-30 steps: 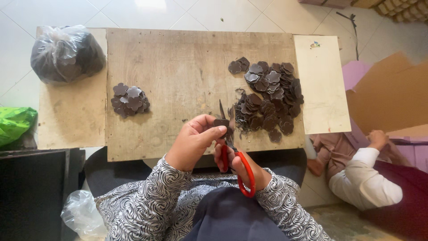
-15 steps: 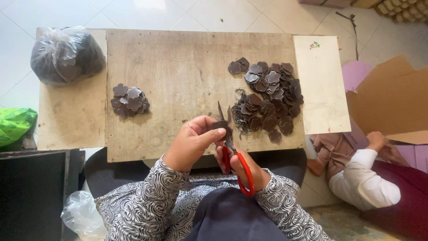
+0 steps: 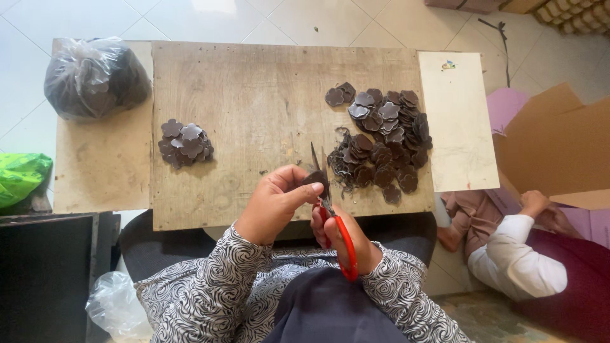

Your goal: The person sits at a workbench and uses red-handled scissors to trim excess material from dark flower-shaped fabric pieces one at a time, placing each trimmed piece onto a growing pile on the board. Occasionally the person gathers the trimmed pieces together by hand.

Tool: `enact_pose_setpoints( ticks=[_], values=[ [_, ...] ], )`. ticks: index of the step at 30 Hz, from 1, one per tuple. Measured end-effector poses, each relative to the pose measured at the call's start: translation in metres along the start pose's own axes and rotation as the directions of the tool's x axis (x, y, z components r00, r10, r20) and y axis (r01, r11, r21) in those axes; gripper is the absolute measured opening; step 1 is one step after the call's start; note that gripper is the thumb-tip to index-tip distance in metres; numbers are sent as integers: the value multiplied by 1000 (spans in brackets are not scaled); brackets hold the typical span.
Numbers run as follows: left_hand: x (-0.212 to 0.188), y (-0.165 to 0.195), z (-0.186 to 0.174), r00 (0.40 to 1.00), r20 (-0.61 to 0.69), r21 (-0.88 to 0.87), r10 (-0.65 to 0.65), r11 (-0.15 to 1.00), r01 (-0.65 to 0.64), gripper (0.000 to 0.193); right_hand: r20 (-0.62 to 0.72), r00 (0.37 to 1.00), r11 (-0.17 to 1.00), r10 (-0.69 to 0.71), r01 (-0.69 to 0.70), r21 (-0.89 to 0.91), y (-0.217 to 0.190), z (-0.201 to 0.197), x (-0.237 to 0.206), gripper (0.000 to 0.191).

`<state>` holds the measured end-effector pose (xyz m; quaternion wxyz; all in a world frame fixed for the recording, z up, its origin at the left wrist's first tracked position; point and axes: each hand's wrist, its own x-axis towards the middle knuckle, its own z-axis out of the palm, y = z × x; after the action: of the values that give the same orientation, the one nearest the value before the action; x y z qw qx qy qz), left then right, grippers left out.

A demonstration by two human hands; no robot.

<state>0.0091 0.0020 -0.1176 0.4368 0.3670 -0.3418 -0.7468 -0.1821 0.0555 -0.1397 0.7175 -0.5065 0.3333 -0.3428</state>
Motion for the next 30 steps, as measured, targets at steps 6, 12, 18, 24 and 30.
enact_pose_setpoints(
  ticks=[6, 12, 18, 24, 30],
  values=[
    [0, 0, -5, 1000, -1, 30, 14, 999, -14, 10, 0, 1000, 1000, 1, -1, -25, -5, -1, -1, 61],
    [0, -4, -8, 1000, -3, 29, 25, 999, -25, 11, -17, 999, 999, 34, -34, 12, -7, 0, -2, 61],
    [0, -2, -9, 1000, -22, 77, 20, 997, -18, 13, -39, 997, 998, 61, -61, -12, -8, -1, -1, 62],
    [-2, 0, -11, 998, -57, 119, -5, 993, 12, 14, -33, 998, 998, 60, -61, -19, -8, -3, -3, 62],
    [-2, 0, -13, 998, -62, 118, 8, 993, 0, 14, -49, 995, 996, 86, -87, 1, -7, -2, -2, 61]
  ],
)
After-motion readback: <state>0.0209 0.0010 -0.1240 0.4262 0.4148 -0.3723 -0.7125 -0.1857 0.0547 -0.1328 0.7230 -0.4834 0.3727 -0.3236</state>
